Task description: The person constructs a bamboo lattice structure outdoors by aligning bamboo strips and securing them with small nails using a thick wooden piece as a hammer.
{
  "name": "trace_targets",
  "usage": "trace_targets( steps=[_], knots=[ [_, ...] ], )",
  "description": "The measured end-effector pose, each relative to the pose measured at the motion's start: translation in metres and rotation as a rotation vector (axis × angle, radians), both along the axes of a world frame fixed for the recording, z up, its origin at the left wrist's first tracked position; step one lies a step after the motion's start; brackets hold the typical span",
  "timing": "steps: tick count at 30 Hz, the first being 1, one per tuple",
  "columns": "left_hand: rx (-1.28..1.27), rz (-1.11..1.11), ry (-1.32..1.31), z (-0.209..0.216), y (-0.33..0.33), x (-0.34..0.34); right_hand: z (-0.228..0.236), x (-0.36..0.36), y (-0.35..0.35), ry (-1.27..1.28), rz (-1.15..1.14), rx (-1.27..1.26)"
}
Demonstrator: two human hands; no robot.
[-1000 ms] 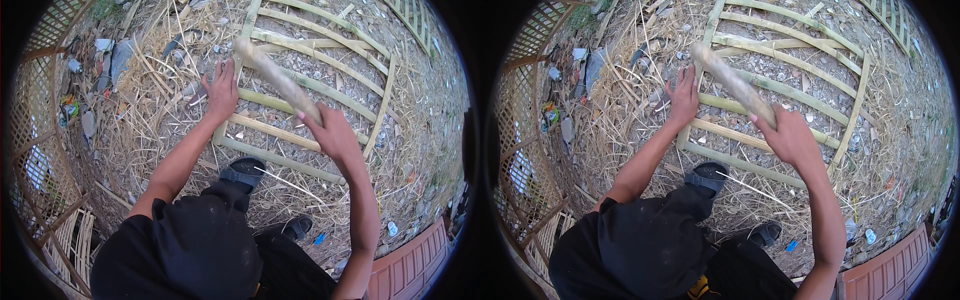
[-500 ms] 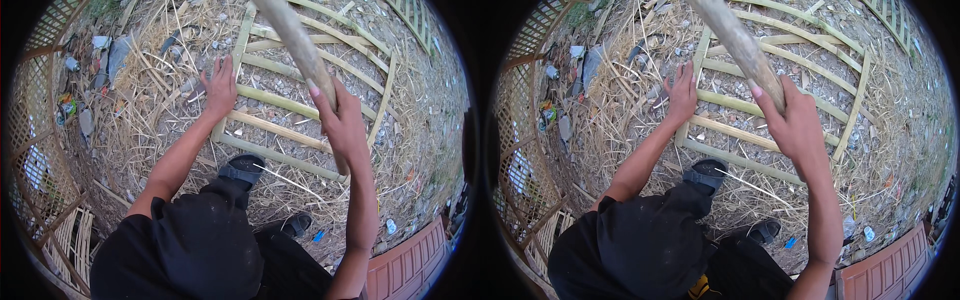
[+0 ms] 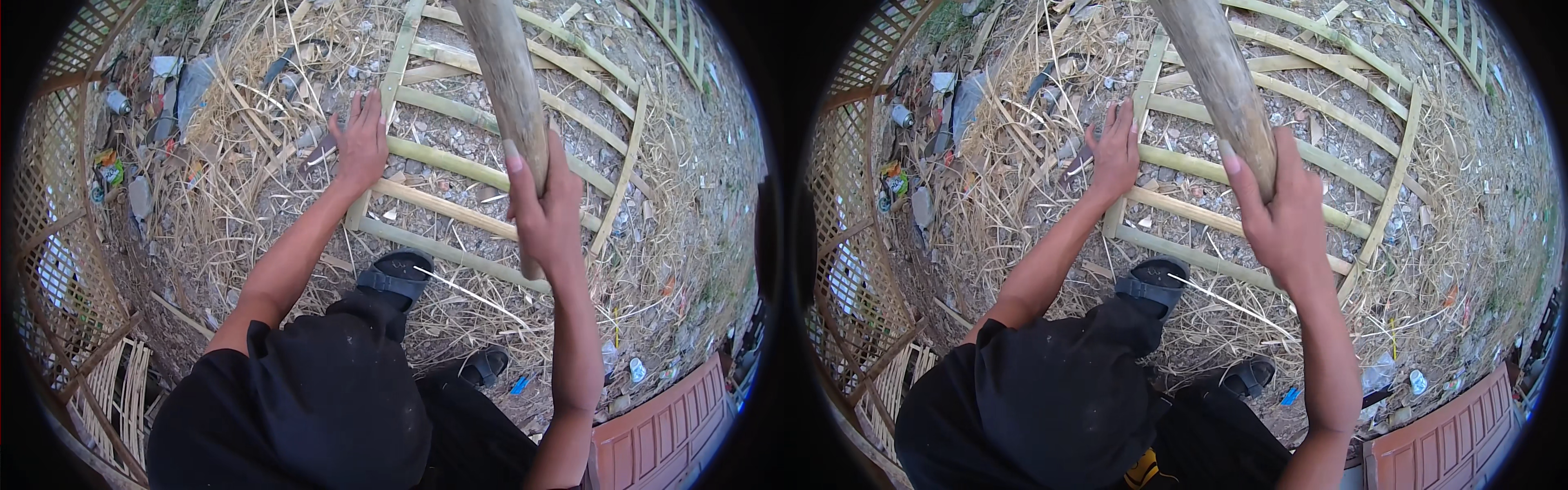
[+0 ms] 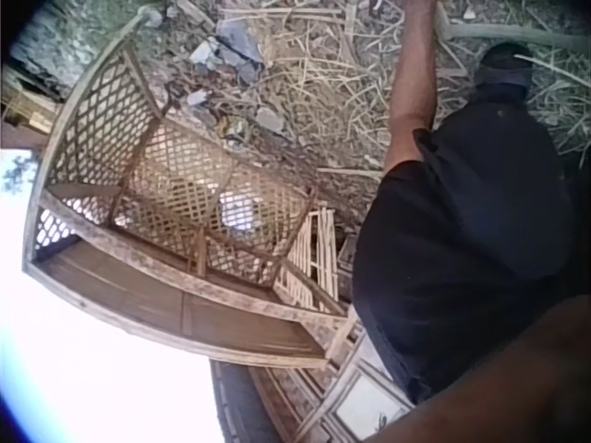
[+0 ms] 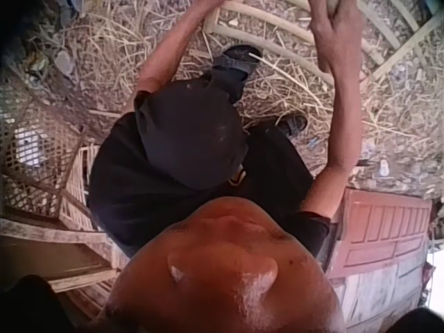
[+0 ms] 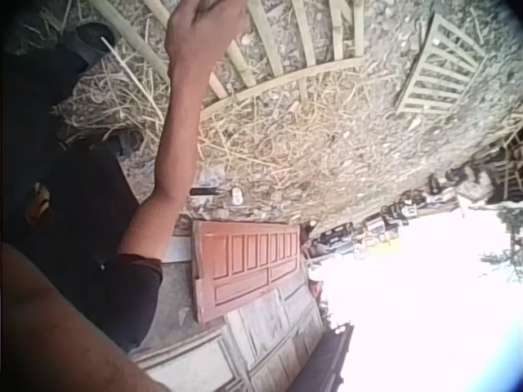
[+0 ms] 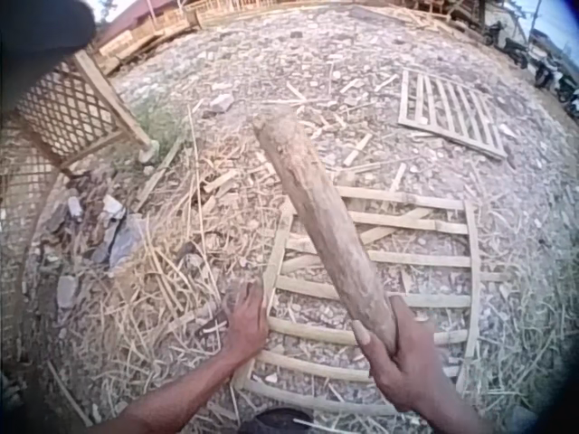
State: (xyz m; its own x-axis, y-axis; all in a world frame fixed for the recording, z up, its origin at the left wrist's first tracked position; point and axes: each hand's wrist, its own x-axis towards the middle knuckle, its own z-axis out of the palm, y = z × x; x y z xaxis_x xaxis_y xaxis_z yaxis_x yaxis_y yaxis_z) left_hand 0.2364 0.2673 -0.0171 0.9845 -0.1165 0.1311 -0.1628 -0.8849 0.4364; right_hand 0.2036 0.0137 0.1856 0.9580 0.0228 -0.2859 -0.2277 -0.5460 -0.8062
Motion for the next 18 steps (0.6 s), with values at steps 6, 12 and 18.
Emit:
trace_targets(
  steps=[6,12,18],
  knots=[
    [0.023,-0.007,0.011,-0.004,-0.001,0.0,-0.025,-0.004,-0.012,0.391,0.333,-0.441],
    [-0.048,0.015,0.011,0.005,-0.001,-0.002,-0.014,-0.026,-0.025,0.261,-0.054,-0.14],
    [-0.115,0.044,0.04,0.015,-0.006,-0.002,-0.027,-0.089,-0.07,0.337,-0.341,-0.03]
  ],
)
